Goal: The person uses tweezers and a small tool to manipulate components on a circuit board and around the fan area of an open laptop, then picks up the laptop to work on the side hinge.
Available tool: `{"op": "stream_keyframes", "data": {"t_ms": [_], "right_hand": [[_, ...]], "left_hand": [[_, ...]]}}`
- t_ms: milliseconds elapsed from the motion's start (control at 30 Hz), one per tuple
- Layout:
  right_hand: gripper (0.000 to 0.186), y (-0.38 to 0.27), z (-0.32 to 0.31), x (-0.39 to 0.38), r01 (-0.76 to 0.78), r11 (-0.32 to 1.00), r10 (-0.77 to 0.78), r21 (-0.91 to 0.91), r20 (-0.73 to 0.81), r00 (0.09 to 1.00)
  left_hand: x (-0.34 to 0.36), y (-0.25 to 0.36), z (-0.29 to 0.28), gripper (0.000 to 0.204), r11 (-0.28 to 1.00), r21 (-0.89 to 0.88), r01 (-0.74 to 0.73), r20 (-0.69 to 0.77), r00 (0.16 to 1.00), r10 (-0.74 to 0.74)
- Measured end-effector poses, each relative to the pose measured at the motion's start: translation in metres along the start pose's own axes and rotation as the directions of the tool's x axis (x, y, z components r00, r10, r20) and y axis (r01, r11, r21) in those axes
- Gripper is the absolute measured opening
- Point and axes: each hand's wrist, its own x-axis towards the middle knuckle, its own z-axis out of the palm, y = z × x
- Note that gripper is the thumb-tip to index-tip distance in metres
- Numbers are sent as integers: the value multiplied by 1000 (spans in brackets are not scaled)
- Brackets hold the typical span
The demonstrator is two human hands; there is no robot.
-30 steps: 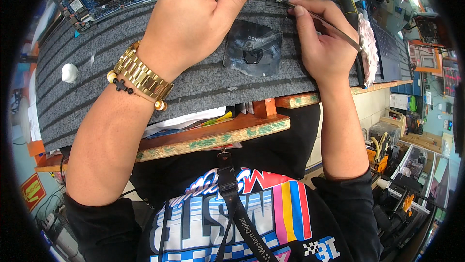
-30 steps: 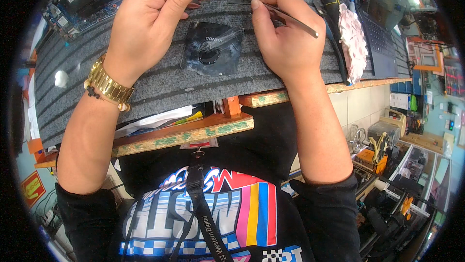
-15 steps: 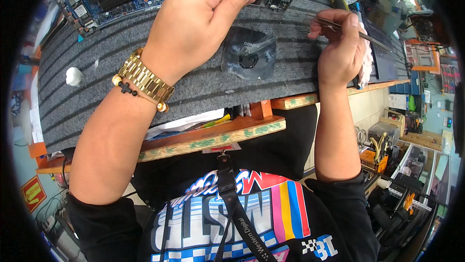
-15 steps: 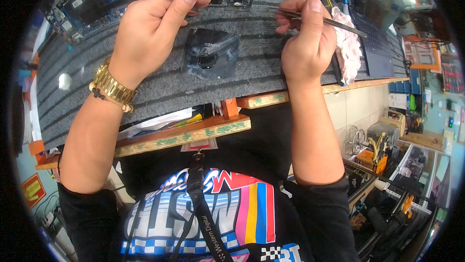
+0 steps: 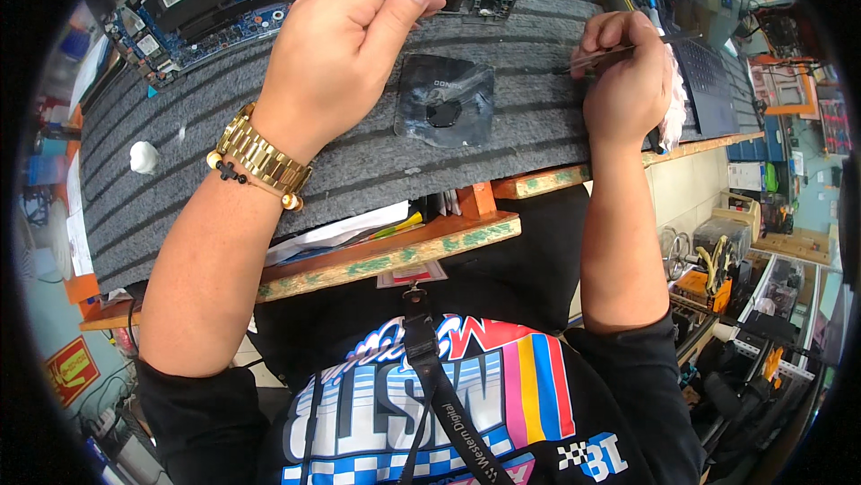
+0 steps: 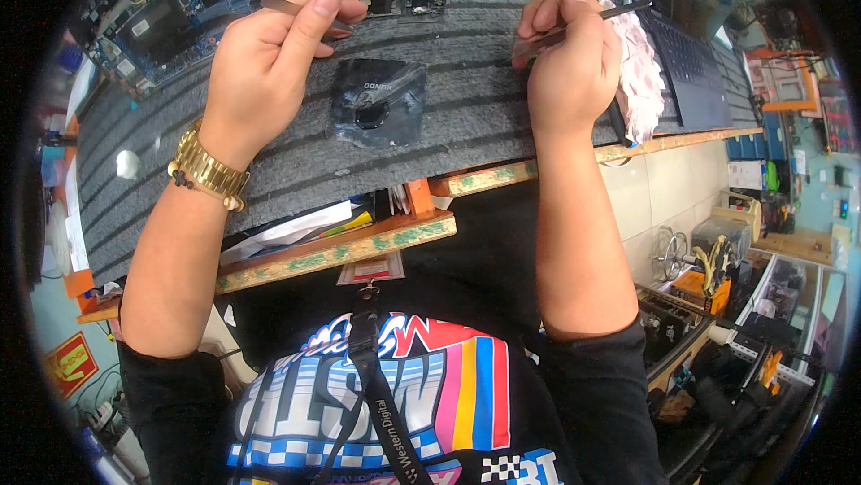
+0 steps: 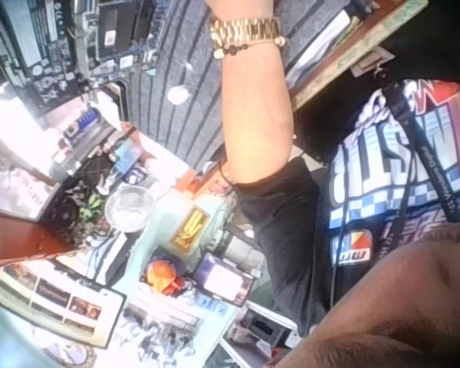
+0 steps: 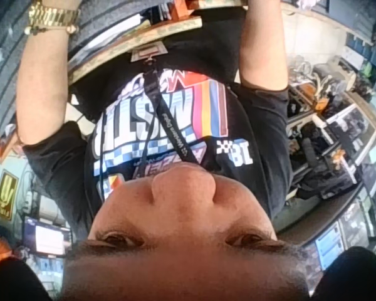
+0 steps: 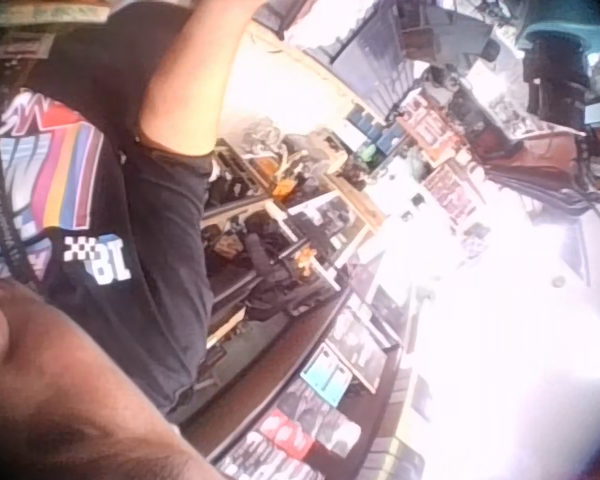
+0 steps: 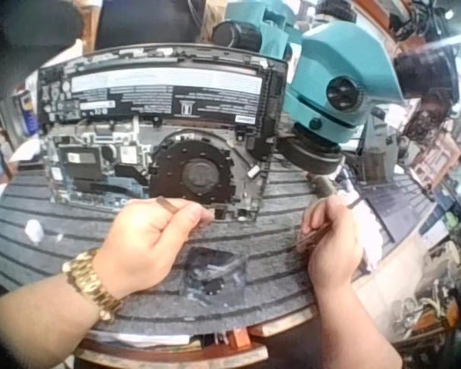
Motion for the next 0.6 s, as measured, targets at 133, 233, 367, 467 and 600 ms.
{"op": "stream_keyframes", "data": {"t_ms": [133,233,367,467,600], "right_hand": [[38,-1,-4,5,-189,979,195,82,-76,978],[35,0,-9,10,-305,938,317,164,-52,947],[30,-1,-11,14,-391,904,401,173,-24,916],[27,-6,-9,16,-446,895,446,4,10,895],[24,-17,-6,28,-543,806,586,-238,184,789]], "left_hand": [[1,2,1,46,999,-30,25,7,1000,-25],[1,3,0,45,999,-38,20,10,1000,-20],[0,3,0,46,998,-58,25,3,1000,-25],[1,3,1,45,997,-74,38,7,999,-38],[0,4,2,44,996,-77,45,2,999,-45]]}}
